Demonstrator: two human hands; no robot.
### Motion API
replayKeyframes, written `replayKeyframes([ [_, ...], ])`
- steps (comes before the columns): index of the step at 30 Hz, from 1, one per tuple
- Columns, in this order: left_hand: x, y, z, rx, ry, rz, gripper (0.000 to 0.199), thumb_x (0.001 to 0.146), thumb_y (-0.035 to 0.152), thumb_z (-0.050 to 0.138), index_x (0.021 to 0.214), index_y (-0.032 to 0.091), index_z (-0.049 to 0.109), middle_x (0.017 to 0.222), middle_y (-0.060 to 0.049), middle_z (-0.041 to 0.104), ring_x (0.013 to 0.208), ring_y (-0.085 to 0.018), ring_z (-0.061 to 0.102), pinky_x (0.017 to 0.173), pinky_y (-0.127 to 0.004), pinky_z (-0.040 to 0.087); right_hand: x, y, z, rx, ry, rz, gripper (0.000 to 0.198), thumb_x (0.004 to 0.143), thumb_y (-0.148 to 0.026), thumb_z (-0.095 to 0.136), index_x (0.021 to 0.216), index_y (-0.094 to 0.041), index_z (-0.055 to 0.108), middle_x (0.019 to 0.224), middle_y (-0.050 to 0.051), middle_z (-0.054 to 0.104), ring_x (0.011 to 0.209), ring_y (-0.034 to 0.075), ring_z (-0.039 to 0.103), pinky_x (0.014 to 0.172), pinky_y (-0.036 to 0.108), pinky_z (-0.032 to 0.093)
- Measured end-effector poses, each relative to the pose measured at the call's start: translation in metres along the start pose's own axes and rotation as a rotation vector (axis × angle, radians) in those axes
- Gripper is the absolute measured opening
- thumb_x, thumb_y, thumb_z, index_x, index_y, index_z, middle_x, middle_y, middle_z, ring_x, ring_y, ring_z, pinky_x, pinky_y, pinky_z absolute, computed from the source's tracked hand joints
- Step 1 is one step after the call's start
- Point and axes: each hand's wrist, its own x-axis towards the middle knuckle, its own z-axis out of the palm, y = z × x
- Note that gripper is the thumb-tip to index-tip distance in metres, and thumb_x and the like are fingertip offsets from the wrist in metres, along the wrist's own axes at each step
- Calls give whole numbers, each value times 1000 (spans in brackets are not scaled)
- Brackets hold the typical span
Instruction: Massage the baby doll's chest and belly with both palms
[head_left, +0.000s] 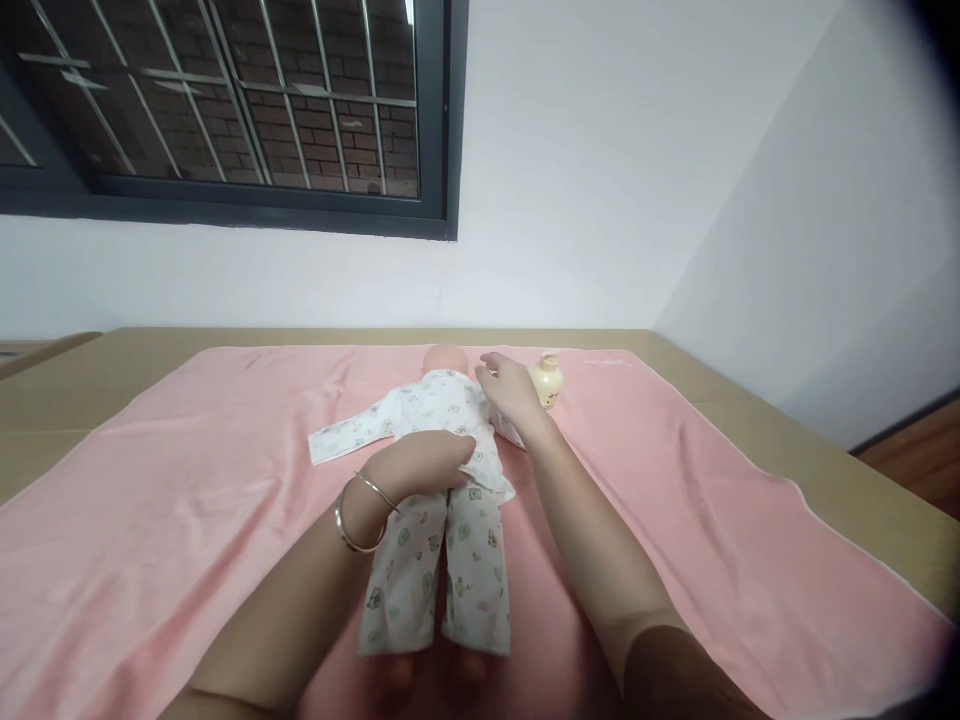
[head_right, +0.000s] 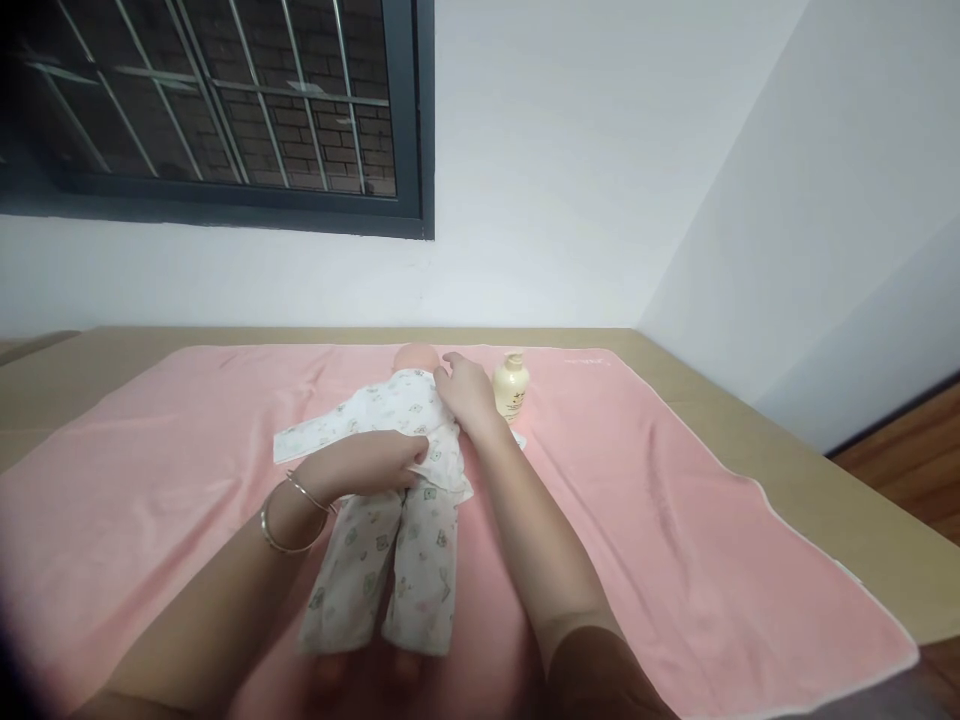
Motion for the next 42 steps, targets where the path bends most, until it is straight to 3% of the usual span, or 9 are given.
replayKeyframes([
  [6, 1, 10, 4, 76, -69, 44, 18, 73, 5, 50, 68, 21, 58, 65, -2, 59, 57, -18, 51, 58, -29, 37, -1, -2, -4, 17, 10, 7, 48, 92, -40, 43, 133, -20, 57, 126, 9, 67, 116, 24, 62, 95, 34, 47],
  [13, 8, 9, 8, -171, -85, 58, 29, 72, 14, 55, 44, 21, 48, 43, 1, 46, 44, -15, 41, 56, -32, 37, -4, -9, -17, 28, 72, -31, 46, 94, -41, 42, 131, -19, 60, 122, 10, 69, 116, 23, 62, 100, 33, 44],
  [15, 5, 11, 4, -321, -158, 93, 21, 76, 23, 59, 55, 23, 63, 46, 0, 56, 45, -16, 49, 57, -31, 40, -3, -7, -31, 35, 115, -50, 46, 94, -40, 42, 131, -18, 60, 117, 10, 71, 111, 23, 64, 98, 34, 45],
  [18, -7, 22, -8, -621, -259, 193, 21, 82, 35, 63, 95, 27, 75, 64, 0, 69, 54, -17, 62, 59, -28, 47, 0, 4, -60, 38, 272, -50, 47, 94, -37, 41, 132, -17, 58, 122, 11, 69, 113, 24, 63, 99, 36, 45],
  [22, -6, 41, -23, -1052, -6, 319, 35, 90, 41, 59, 119, 22, 67, 82, -6, 74, 74, -20, 70, 73, -31, 52, 1, 28, -98, 18, 368, -25, 49, 93, -36, 40, 136, -16, 55, 140, 12, 57, 129, 26, 52, 108, 41, 40],
  [26, 44, 46, -30, -1774, 353, 401, 34, 97, 36, 50, 121, 15, 61, 101, -13, 72, 100, -24, 69, 94, -38, 49, -2, 41, -112, -76, 196, -69, 56, 89, -24, 43, 142, -10, 49, 154, 14, 39, 146, 26, 32, 119, 43, 25],
  [30, 108, 39, -39, -2277, 467, 106, 30, 101, 34, 39, 116, 15, 57, 109, -13, 66, 97, -19, 68, 88, -30, 53, -3, 42, -107, -61, 8, -115, 59, 84, -12, 39, 142, -11, 50, 152, 11, 44, 144, 22, 36, 120, 39, 25],
  [35, 151, 38, -43, -2417, 400, -38, 39, 101, 41, 36, 122, 12, 52, 105, -14, 62, 85, -18, 67, 75, -28, 56, 3, 41, -94, -76, -119, -168, 61, 80, -5, 41, 138, -15, 55, 145, 10, 53, 140, 21, 42, 116, 36, 31],
  [42, 165, 42, -34, -2475, 341, -273, 42, 99, 34, 36, 131, 10, 48, 109, -18, 62, 88, -22, 69, 68, -30, 57, 8, 39, -90, -261, -119, -1, 52, 83, -5, 41, 131, -11, 59, 145, 16, 51, 135, 25, 47, 107, 33, 38],
])
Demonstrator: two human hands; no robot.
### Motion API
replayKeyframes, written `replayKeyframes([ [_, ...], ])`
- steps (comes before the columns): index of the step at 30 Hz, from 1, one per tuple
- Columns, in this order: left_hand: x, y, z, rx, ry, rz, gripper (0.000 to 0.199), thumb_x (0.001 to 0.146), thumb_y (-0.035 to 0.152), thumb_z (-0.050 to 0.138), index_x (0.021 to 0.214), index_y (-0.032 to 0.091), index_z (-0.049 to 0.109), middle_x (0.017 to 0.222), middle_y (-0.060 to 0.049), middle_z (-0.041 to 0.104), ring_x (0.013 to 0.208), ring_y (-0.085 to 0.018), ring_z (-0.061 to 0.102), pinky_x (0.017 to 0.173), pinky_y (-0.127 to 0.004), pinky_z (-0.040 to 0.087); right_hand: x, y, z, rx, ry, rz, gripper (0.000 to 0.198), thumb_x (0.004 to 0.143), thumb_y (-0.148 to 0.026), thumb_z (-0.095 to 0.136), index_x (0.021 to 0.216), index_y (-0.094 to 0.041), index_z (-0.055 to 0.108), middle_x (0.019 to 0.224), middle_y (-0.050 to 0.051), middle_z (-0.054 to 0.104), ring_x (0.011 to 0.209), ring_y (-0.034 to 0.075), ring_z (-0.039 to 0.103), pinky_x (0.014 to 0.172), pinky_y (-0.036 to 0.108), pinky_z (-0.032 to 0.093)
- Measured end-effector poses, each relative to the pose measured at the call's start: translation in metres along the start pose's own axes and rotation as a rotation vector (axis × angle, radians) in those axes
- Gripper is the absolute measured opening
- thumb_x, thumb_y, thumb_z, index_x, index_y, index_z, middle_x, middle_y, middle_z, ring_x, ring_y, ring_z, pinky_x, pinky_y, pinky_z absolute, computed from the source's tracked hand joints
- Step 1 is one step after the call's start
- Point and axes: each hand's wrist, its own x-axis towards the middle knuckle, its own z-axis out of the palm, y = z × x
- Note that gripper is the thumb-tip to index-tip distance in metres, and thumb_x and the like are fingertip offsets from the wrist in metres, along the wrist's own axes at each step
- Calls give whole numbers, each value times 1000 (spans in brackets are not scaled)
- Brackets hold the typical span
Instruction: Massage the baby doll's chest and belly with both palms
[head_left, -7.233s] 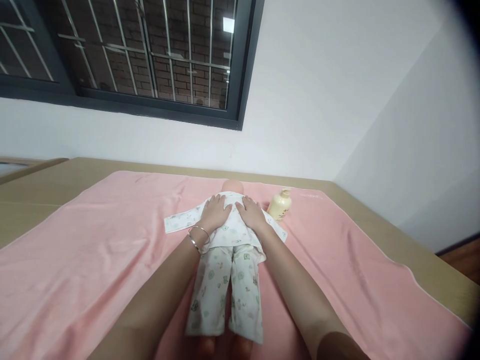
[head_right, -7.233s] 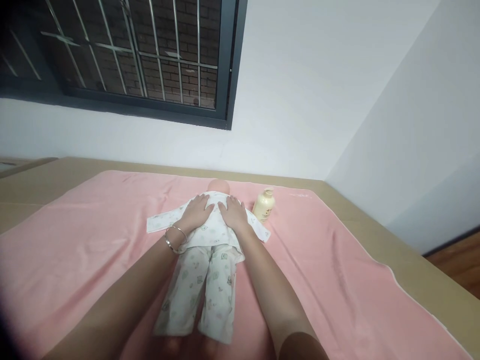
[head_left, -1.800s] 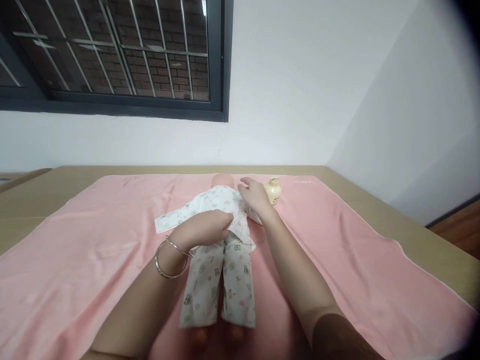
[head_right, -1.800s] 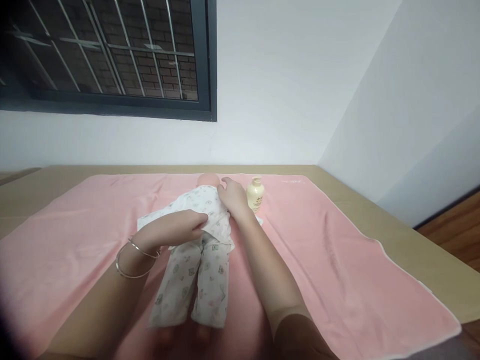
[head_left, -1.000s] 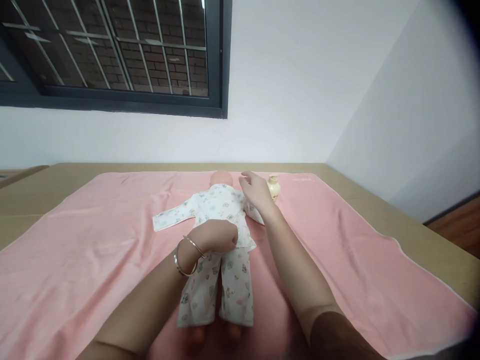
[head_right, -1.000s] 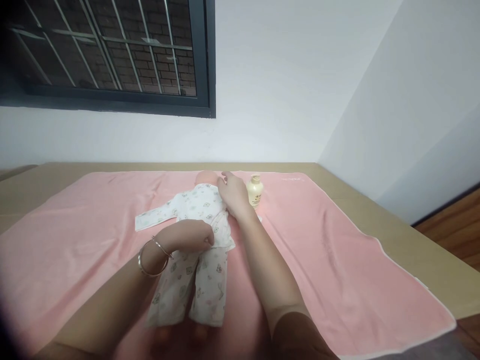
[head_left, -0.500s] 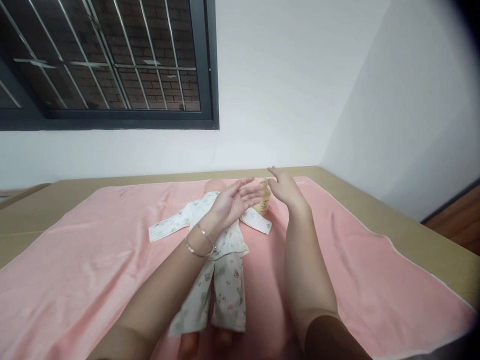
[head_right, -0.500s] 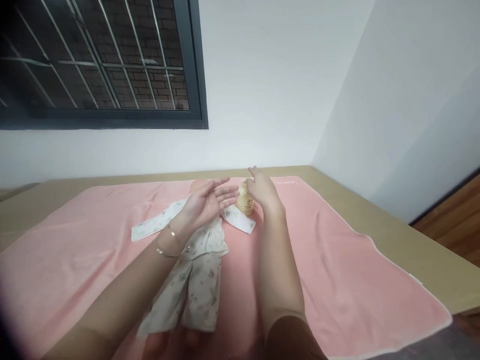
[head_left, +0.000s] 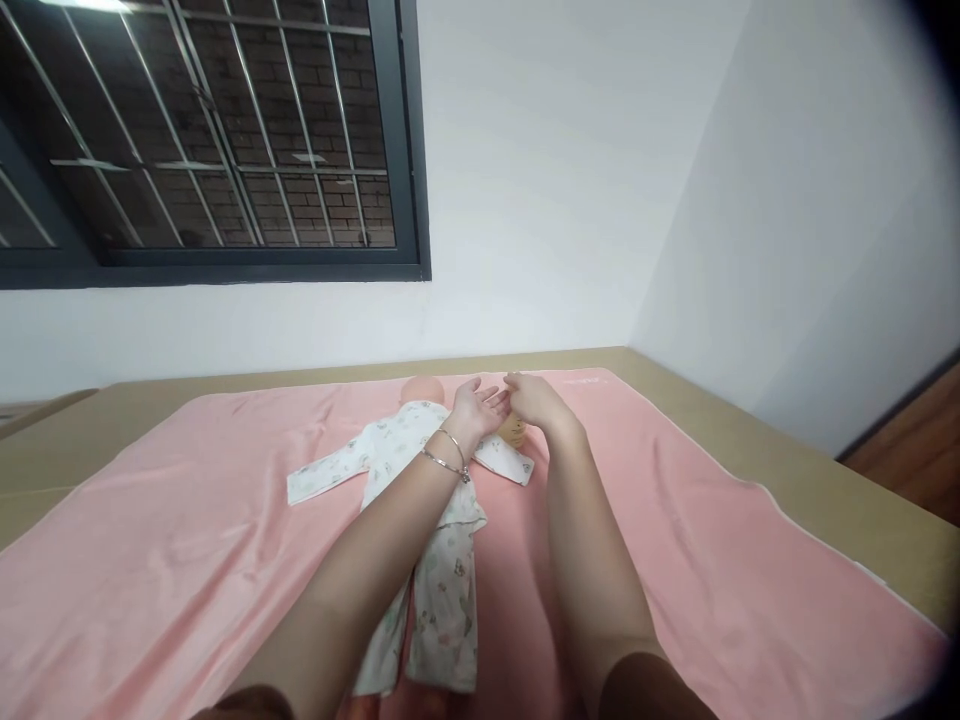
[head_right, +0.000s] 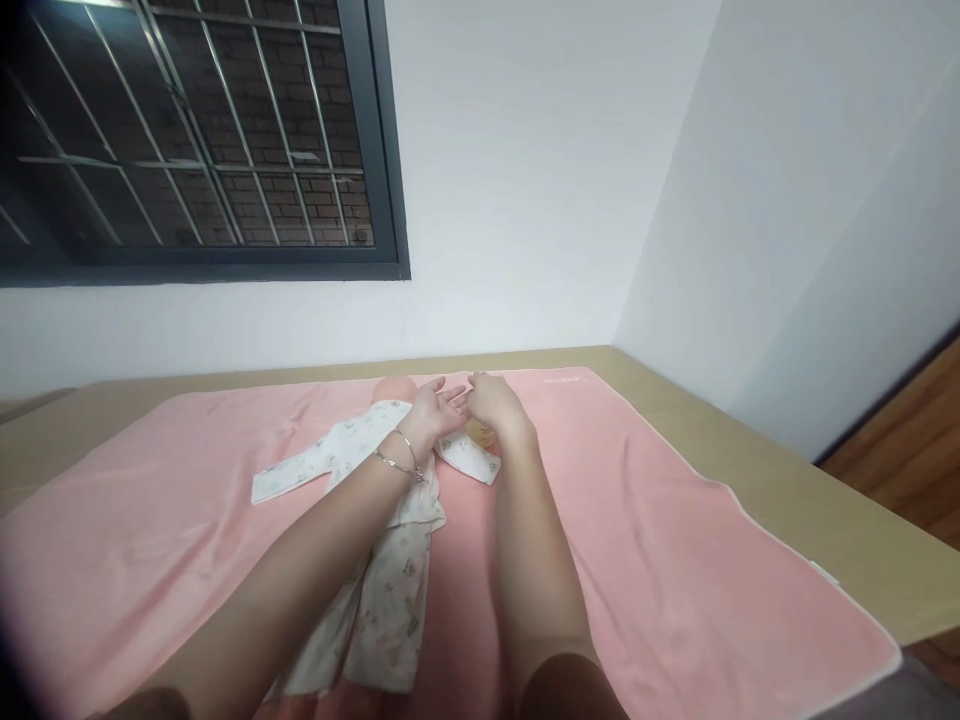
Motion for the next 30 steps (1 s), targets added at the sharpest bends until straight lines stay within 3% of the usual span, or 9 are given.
replayKeyframes([
  [5, -11, 3, -9, 14, -36, -22, 45, 98, 35, 37, 131, 7, 48, 107, -19, 65, 89, -24, 70, 68, -32, 58, -3, -14, -1, -94, 20, 32, 44, 85, -8, 40, 122, -11, 64, 140, 17, 56, 132, 25, 50, 108, 35, 35],
  [11, -60, 17, -43, 47, -93, -100, 42, 94, 29, 42, 131, 10, 50, 113, -20, 65, 99, -28, 70, 80, -41, 59, -2, -17, 4, -120, 77, 78, 34, 91, -21, 38, 91, -14, 71, 100, 17, 73, 97, 26, 67, 85, 32, 46],
  [14, -84, 30, -55, 0, -93, -54, 39, 93, 25, 42, 129, 13, 51, 117, -18, 65, 101, -26, 70, 82, -40, 59, -3, -25, 10, -138, 116, 90, 34, 91, -24, 39, 90, -13, 72, 106, 19, 71, 106, 28, 64, 90, 33, 45],
  [19, -100, 52, -59, -2, -41, 20, 36, 94, 26, 40, 125, 12, 53, 105, -15, 68, 95, -24, 71, 81, -37, 58, -18, -65, 26, 21, 157, -109, 35, 93, -24, 40, 101, -16, 73, 138, 15, 58, 138, 25, 43, 112, 36, 33],
  [24, -112, 63, -58, 6, -112, 137, 34, 96, 22, 32, 112, 14, 60, 93, -11, 69, 84, -20, 71, 82, -35, 58, -41, -111, 55, 239, 23, -433, 51, 99, -42, 40, 140, -15, 53, 156, 10, 38, 148, 20, 26, 121, 38, 20],
  [30, -133, 72, -63, 79, -39, 154, 41, 101, 35, 27, 117, 20, 61, 107, -12, 68, 106, -24, 68, 90, -43, 54, -68, -140, 82, 333, -63, -453, 63, 102, -51, 24, 154, -16, 31, 162, 7, 22, 152, 19, 10, 125, 43, 3],
])
